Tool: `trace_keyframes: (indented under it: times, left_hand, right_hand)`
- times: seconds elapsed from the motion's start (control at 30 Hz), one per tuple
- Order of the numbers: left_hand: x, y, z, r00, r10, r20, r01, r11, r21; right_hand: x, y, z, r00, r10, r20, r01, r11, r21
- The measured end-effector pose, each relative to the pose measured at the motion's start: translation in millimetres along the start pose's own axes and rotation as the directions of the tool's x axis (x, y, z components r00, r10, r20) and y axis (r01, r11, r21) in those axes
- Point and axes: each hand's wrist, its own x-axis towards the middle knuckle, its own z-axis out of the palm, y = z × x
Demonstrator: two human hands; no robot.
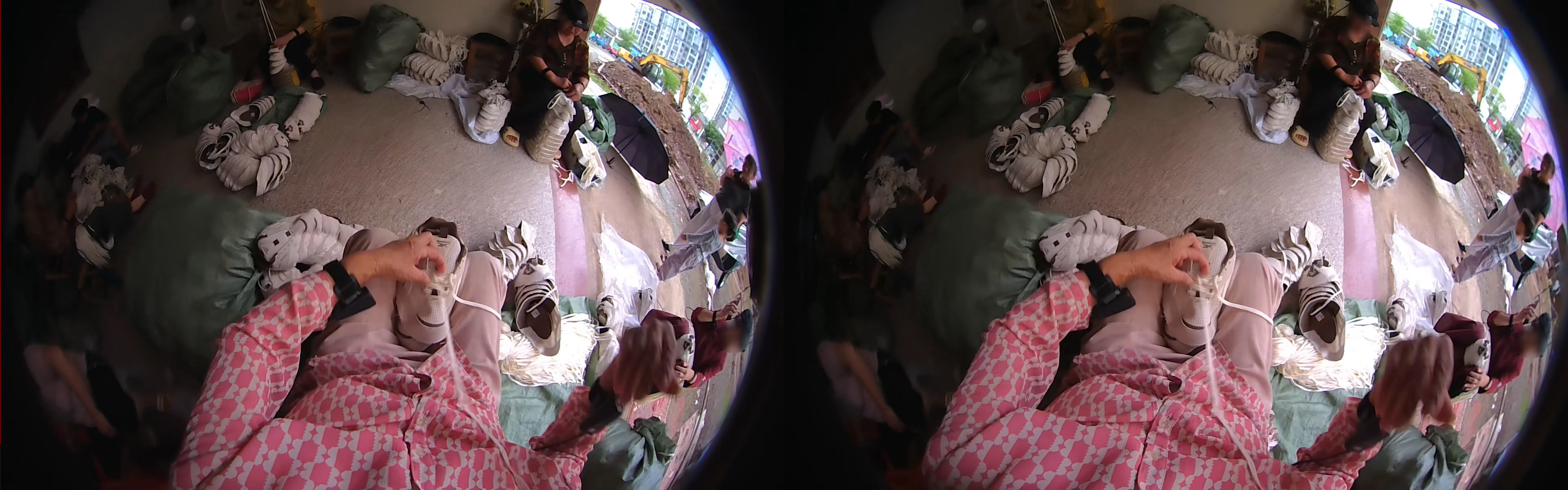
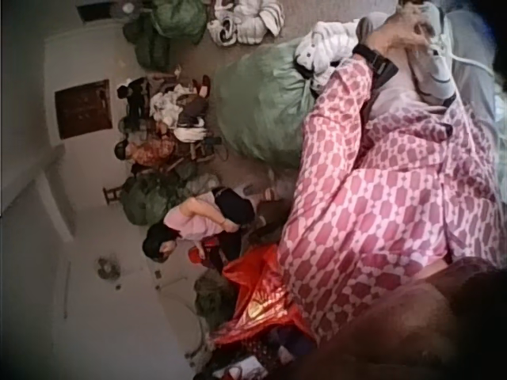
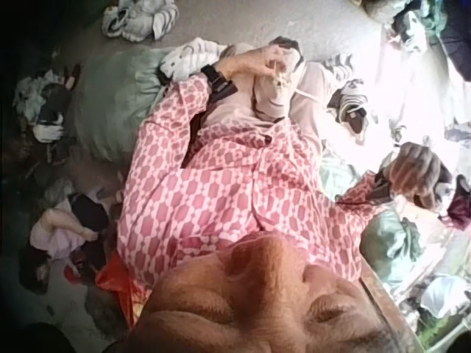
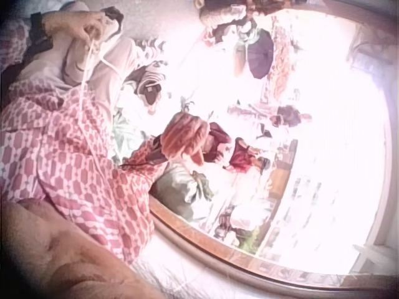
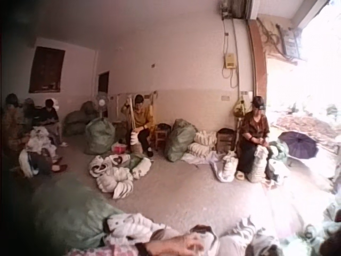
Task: Lacing and preparing multiple pairs of white sneakers while sitting in a group.
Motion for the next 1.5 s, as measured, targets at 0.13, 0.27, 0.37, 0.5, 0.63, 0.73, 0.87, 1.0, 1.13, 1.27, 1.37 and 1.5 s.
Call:
trace_keyframes:
  times: [0.13, 0.27, 0.37, 0.5, 0.63, 0.73, 0.87, 1.0, 1.13, 1.27, 1.37, 1.5]
  left_hand:
    - [7, 15, 23, 0.981, 0.061, -0.186, -0.007, 0.96, 0.281]
    - [10, 7, 34, 0.932, 0.18, -0.316, -0.088, 0.955, 0.285]
    - [14, -2, 32, 0.922, 0.084, -0.379, -0.083, 0.996, 0.018]
    - [11, -1, 17, 0.947, -0.122, -0.297, -0.109, 0.749, -0.654]
    - [-28, 9, -27, 0.832, -0.24, -0.5, -0.155, 0.765, -0.625]
    - [-66, -14, -50, 0.655, -0.406, -0.637, -0.231, 0.695, -0.681]
    - [-137, -41, -79, 0.485, -0.523, -0.701, -0.466, 0.524, -0.713]
    - [-195, -63, -85, 0.395, -0.542, -0.741, -0.573, 0.486, -0.66]
    - [-209, -67, -83, 0.453, -0.533, -0.715, -0.6, 0.41, -0.687]
    - [-130, -40, -71, 0.748, -0.499, -0.437, -0.192, 0.467, -0.863]
    - [-68, -24, -48, 0.838, -0.417, -0.353, 0.023, 0.673, -0.74]
    - [9, -16, -19, 0.895, -0.305, -0.325, 0.108, 0.857, -0.505]
  right_hand:
    - [-34, 63, -21, 0.477, -0.063, -0.877, -0.587, 0.72, -0.371]
    - [-68, 163, -44, 0.316, 0.178, -0.932, -0.935, 0.226, -0.274]
    - [-71, 201, -37, 0.594, 0.3, -0.746, -0.74, -0.16, -0.653]
    - [-78, 197, -31, 0.604, 0.272, -0.75, -0.772, -0.035, -0.634]
    - [-72, 155, -33, 0.305, 0.145, -0.941, -0.538, 0.842, -0.045]
    - [-109, 115, -41, 0.342, -0.017, -0.94, 0.017, 1.0, -0.012]
    - [-162, 57, -40, 0.22, -0.185, -0.958, 0.355, 0.93, -0.098]
    - [-209, 20, -17, 0.142, -0.247, -0.958, 0.347, 0.919, -0.186]
    - [-284, -3, -9, -0.025, -0.208, -0.978, 0.354, 0.913, -0.203]
    - [-339, -6, -20, -0.322, -0.147, -0.935, 0.308, 0.918, -0.251]
    - [-260, 51, -40, -0.17, -0.254, -0.952, -0.101, 0.966, -0.24]
    - [-139, 124, -50, 0.037, -0.111, -0.993, -0.504, 0.856, -0.114]
